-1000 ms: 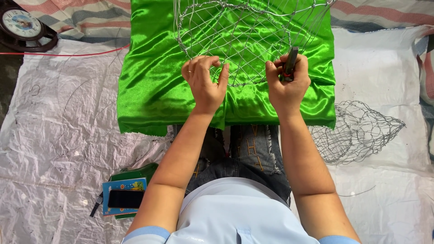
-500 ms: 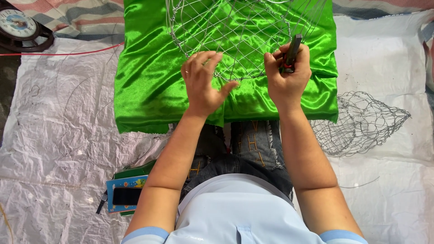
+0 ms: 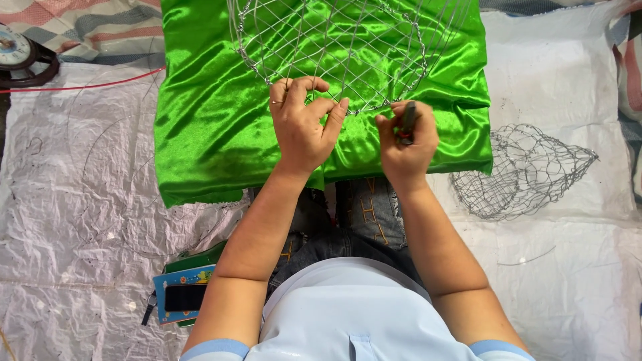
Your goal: The person assembles a wire frame by using pliers to cut and twist sections of wire together.
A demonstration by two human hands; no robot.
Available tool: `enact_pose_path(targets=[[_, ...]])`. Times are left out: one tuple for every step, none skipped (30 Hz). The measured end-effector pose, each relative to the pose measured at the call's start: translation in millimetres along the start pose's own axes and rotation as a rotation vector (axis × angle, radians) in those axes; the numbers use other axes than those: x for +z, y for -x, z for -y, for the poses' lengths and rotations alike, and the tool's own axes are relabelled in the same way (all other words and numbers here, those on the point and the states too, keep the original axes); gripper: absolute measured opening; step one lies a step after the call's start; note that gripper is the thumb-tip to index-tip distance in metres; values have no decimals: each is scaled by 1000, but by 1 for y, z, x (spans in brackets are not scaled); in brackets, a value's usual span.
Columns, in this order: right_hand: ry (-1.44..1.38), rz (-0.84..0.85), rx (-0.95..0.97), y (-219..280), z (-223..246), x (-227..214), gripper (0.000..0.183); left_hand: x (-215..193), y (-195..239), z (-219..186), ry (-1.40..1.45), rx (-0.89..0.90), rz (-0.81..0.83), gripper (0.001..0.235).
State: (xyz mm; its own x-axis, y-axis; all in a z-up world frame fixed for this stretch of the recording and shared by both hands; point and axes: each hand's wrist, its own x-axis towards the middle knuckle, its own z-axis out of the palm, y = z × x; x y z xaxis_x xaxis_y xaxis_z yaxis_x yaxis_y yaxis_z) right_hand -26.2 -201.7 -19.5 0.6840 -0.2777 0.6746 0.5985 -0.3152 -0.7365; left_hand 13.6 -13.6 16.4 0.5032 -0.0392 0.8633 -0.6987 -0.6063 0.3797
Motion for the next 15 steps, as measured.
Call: enact_pose_path(targets=[[4, -6, 3, 0, 1, 2, 24, 0, -1, -1, 5, 2, 5, 33], [11, -11, -19, 1, 3, 3, 21, 1, -3, -2, 10, 7, 5, 33], [15, -15, -44, -1, 4, 6, 19, 1, -6, -3, 12, 14, 1, 33], [17, -21, -46, -8, 8, 5, 19, 1, -7, -3, 16, 19, 2, 33], [19, 1, -88, -15, 12, 5, 17, 1, -8, -2, 17, 20, 3, 33], [22, 23, -130, -21, 16, 5, 16, 0, -9, -2, 18, 22, 4, 33], [20, 21, -133, -23, 9, 5, 16, -1, -11, -3, 17, 25, 3, 33], [32, 43, -166, -24, 3, 6, 17, -3, -13, -3, 27, 32, 1, 32], [43, 66, -202, -27, -4, 6, 17, -4, -16, -4, 36, 40, -5, 31], [40, 64, -207, -28, -4, 6, 17, -3, -16, -3, 35, 44, -9, 31], [65, 69, -211, -30, -4, 5, 17, -2, -16, -3, 26, 46, -16, 28], [90, 74, -215, -31, -4, 5, 16, -2, -16, -2, 17, 47, -23, 25], [89, 72, -216, -33, 0, 5, 16, -2, -17, -1, 18, 49, -23, 25], [109, 71, -216, -35, 3, 5, 16, -2, -18, -1, 6, 62, -22, 27], [129, 70, -218, -37, 6, 5, 17, -2, -19, -1, -5, 74, -22, 28]])
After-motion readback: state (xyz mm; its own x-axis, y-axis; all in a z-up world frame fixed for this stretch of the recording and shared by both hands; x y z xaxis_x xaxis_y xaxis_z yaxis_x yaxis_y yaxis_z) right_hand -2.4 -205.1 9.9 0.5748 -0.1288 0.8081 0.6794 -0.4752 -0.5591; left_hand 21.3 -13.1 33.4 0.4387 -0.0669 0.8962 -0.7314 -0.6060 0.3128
